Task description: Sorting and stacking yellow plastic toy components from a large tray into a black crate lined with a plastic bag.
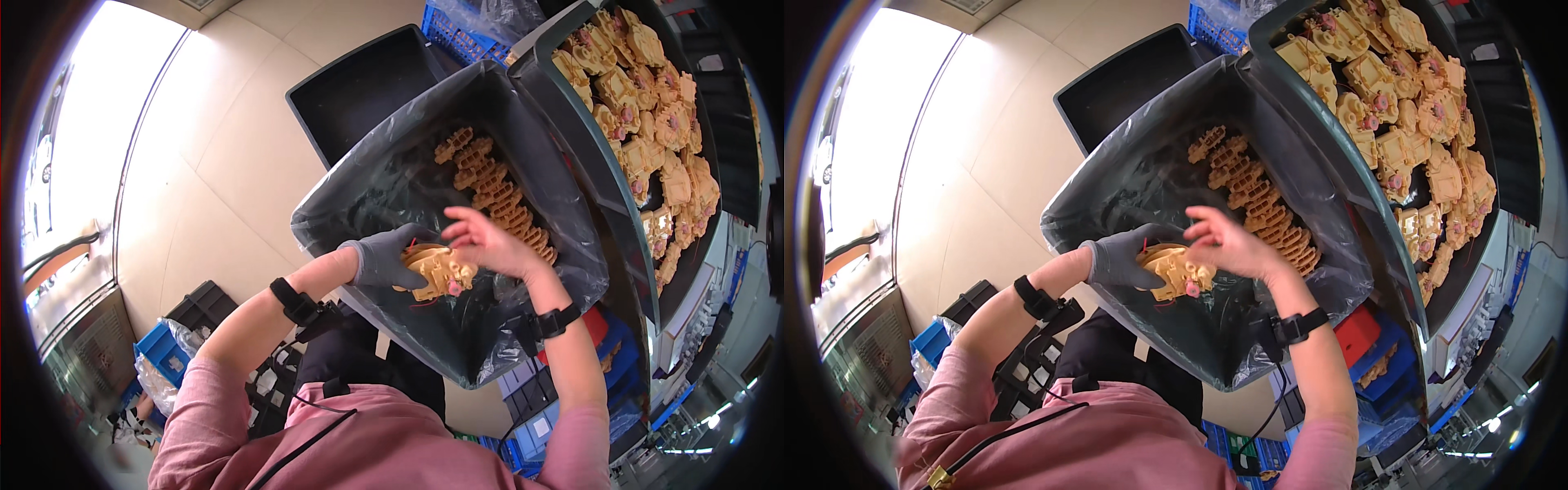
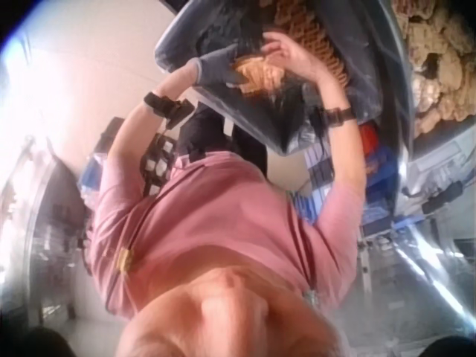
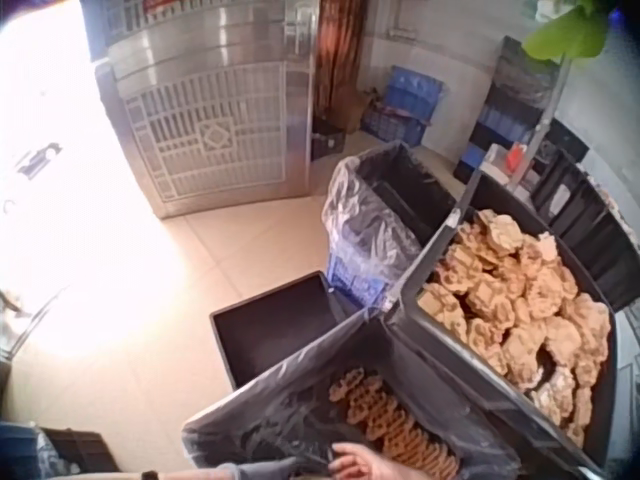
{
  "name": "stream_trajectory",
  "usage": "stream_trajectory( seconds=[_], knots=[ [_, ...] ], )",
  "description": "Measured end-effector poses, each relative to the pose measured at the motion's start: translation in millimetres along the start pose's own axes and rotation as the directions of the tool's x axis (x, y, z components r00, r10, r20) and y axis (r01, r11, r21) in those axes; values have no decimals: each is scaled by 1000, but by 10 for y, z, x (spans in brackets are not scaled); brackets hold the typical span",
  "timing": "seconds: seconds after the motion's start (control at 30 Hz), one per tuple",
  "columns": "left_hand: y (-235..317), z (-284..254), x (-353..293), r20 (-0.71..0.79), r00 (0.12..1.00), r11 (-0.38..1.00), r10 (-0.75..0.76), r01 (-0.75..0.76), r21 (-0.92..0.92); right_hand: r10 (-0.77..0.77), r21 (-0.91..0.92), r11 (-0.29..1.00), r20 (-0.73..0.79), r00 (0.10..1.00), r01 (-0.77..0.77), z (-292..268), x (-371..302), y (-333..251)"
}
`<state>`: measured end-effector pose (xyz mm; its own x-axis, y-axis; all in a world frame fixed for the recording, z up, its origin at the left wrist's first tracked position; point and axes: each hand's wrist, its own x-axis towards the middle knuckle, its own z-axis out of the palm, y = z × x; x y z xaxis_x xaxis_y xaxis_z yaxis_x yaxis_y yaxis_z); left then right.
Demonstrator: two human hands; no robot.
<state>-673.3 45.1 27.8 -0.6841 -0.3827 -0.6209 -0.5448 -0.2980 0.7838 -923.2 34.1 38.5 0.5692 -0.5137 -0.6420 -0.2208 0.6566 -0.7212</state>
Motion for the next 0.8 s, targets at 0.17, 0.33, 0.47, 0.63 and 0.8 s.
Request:
stream_trajectory(
  seconds=[0.17,0.33,0.47,0.63,0.8],
  knots=[
    [12,-199,55,38,982,775,-185,169,-609,-293,-479,876,-436,851,56,-657,636,161],
    [48,-322,321,-196,968,600,-159,-63,-798,-553,-954,282,-244,796,-97,-838,1441,395],
    [23,-373,651,-242,948,502,-209,-108,-858,-652,-993,47,-110,750,-104,-971,1643,545],
    [59,-414,1073,-232,944,307,-233,-155,-939,-604,-958,101,-272,749,-267,-931,1665,618],
    [-151,-489,1516,-620,770,901,-150,-152,-406,-639,-904,12,-335,693,-427,-807,1615,658]
  ],
)
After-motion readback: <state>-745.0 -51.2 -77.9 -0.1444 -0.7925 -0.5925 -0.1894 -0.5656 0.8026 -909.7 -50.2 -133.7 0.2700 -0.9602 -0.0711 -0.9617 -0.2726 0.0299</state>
